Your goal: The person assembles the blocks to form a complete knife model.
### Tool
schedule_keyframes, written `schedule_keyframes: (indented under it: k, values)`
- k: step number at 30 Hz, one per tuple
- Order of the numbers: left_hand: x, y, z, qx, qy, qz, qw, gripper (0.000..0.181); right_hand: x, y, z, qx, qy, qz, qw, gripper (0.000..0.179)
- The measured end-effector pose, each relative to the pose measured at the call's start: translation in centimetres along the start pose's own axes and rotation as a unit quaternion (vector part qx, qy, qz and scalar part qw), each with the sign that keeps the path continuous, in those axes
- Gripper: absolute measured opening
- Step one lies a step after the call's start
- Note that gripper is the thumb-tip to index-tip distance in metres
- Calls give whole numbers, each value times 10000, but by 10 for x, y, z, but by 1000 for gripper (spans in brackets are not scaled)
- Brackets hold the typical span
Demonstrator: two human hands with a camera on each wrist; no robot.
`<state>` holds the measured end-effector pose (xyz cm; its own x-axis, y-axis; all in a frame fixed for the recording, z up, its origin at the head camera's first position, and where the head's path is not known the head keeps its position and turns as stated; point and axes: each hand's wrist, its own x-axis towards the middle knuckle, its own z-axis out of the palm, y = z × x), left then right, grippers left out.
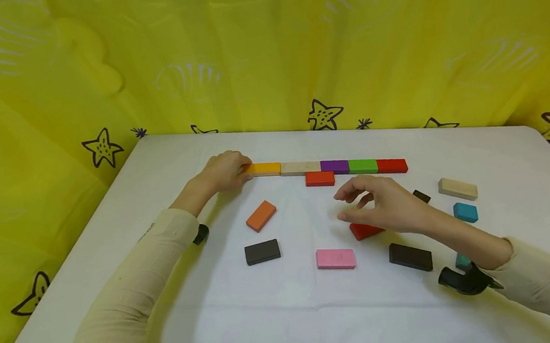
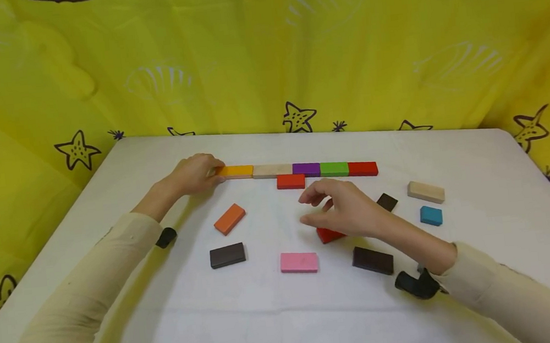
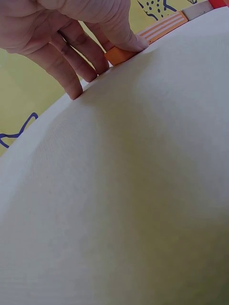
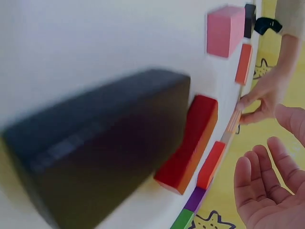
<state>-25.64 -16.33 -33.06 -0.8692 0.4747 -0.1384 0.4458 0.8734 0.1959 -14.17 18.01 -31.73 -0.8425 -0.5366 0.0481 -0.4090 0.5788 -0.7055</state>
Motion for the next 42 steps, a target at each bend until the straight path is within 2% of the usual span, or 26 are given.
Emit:
schedule_keyframes:
  k: [8, 13, 19, 23, 28, 33, 42]
  values:
    - [0, -2, 0, -52, -36, -64, 10000, 33, -19, -3, 8, -16, -23, -278, 9996, 32]
    - [-1, -3, 0, -112, -74, -87, 9999, 34, -30, -4, 13, 78, -51, -235, 9997, 31]
    - [-1, -2, 1, -35, 12, 48, 10000, 31, -40, -4, 22, 277, -146, -234, 9992, 31]
    - [0, -2, 2, 35, 30, 22, 10000, 31, -44, -3, 28, 344, -300, -165, 9988, 31]
    - [2, -3, 3, 33, -28, -16, 10000, 32, -47, -1, 33, 435, -430, -351, 9975, 30]
    - [1, -2, 2, -29, -51, -80, 10000, 33, -49, 1, 37, 518, -604, -346, 9962, 32]
    - [-1, 0, -1, -94, -88, -105, 9999, 35, -48, 2, 41, 397, -564, -410, 9968, 32]
